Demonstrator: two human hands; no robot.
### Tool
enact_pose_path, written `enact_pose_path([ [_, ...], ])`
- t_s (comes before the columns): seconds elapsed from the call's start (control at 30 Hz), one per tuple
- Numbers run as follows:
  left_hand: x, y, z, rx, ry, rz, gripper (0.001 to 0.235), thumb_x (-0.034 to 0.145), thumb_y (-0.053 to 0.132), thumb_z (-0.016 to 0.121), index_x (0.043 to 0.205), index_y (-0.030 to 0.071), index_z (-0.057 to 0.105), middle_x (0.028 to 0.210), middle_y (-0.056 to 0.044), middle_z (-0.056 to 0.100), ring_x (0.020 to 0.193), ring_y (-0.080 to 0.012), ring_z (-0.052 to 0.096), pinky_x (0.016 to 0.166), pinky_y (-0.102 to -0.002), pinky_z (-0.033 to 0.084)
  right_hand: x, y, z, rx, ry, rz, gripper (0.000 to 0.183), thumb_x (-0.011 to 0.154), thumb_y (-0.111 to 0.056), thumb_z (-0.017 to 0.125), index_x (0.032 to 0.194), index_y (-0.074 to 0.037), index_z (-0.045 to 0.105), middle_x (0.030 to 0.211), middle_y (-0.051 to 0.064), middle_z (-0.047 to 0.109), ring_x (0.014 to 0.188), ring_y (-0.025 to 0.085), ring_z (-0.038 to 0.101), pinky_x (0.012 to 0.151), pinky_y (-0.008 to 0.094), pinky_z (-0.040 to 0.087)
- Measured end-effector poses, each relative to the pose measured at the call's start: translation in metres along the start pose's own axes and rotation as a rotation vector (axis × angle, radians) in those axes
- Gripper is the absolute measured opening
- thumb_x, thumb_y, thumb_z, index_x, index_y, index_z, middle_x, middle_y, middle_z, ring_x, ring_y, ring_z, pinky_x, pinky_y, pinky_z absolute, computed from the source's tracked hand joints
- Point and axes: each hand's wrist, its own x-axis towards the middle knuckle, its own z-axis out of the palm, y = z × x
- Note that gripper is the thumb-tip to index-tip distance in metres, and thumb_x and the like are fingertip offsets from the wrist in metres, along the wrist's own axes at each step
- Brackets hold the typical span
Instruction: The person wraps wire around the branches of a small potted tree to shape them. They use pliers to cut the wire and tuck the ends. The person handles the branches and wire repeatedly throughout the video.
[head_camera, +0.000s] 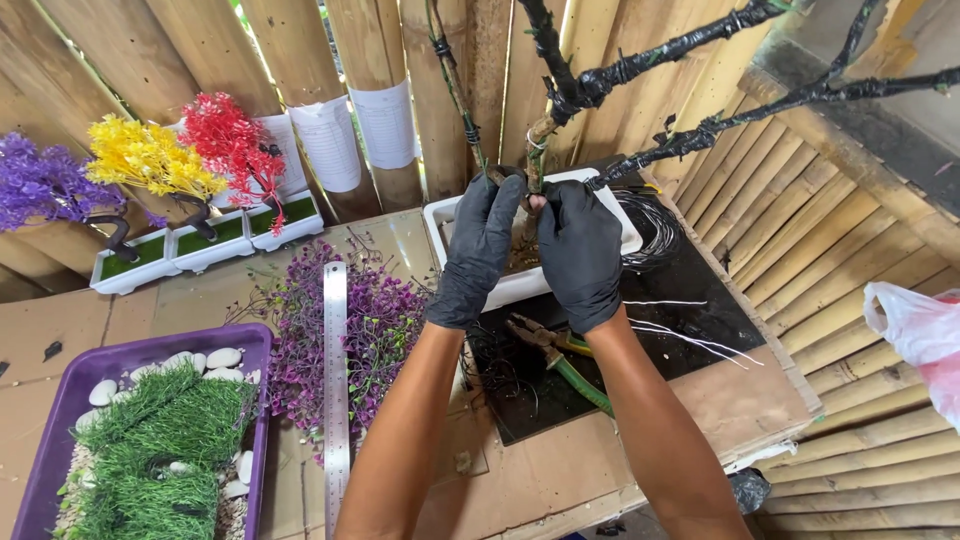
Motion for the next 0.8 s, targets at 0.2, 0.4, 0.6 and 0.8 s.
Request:
enact_pose_path([
  [0.2, 0.002, -0.016, -0.002, -0.166, 0.070, -0.059, 0.031, 0.107, 0.034, 0.059, 0.118, 0.008, 0.071, 0.104, -0.008, 0.073, 0.096, -0.0164, 0.066, 0.100, -0.043, 0.052, 0.016, -0.023, -0.023, 0.039, -0.133, 0.023, 0.029, 0.110, -0.032, 0.066, 0.095, -0.006, 0.065, 0.076, 0.014, 0.069, 0.078, 0.040, 0.070, 0.063, 0.048, 0.057],
  [0.4, 0.002, -0.015, 0.003, -0.189, 0.055, -0.068, 0.029, 0.105, 0.032, 0.063, 0.107, 0.005, 0.073, 0.098, -0.014, 0.073, 0.090, -0.0194, 0.069, 0.092, -0.042, 0.055, 0.016, -0.012, -0.017, 0.000, -0.139, 0.047, 0.031, 0.107, -0.036, 0.069, 0.095, -0.008, 0.064, 0.078, 0.016, 0.070, 0.078, 0.041, 0.071, 0.064, 0.049, 0.060],
  [0.6, 0.001, -0.019, 0.000, -0.255, 0.053, -0.086, 0.025, 0.100, 0.028, 0.070, 0.109, 0.005, 0.074, 0.095, -0.012, 0.074, 0.088, -0.0157, 0.065, 0.087, -0.038, 0.056, 0.013, -0.022, -0.012, -0.177, -0.077, -0.030, 0.027, 0.108, -0.037, 0.068, 0.098, -0.013, 0.063, 0.073, 0.008, 0.067, 0.072, 0.032, 0.072, 0.058, 0.041, 0.060],
  [0.8, 0.005, -0.035, 0.001, -0.327, 0.053, -0.083, 0.029, 0.098, 0.028, 0.074, 0.112, 0.003, 0.074, 0.097, -0.016, 0.075, 0.090, -0.0179, 0.066, 0.087, -0.039, 0.056, 0.018, -0.046, -0.028, -0.328, -0.089, -0.113, 0.029, 0.108, -0.036, 0.068, 0.096, -0.010, 0.065, 0.071, 0.009, 0.068, 0.070, 0.031, 0.072, 0.057, 0.040, 0.061],
])
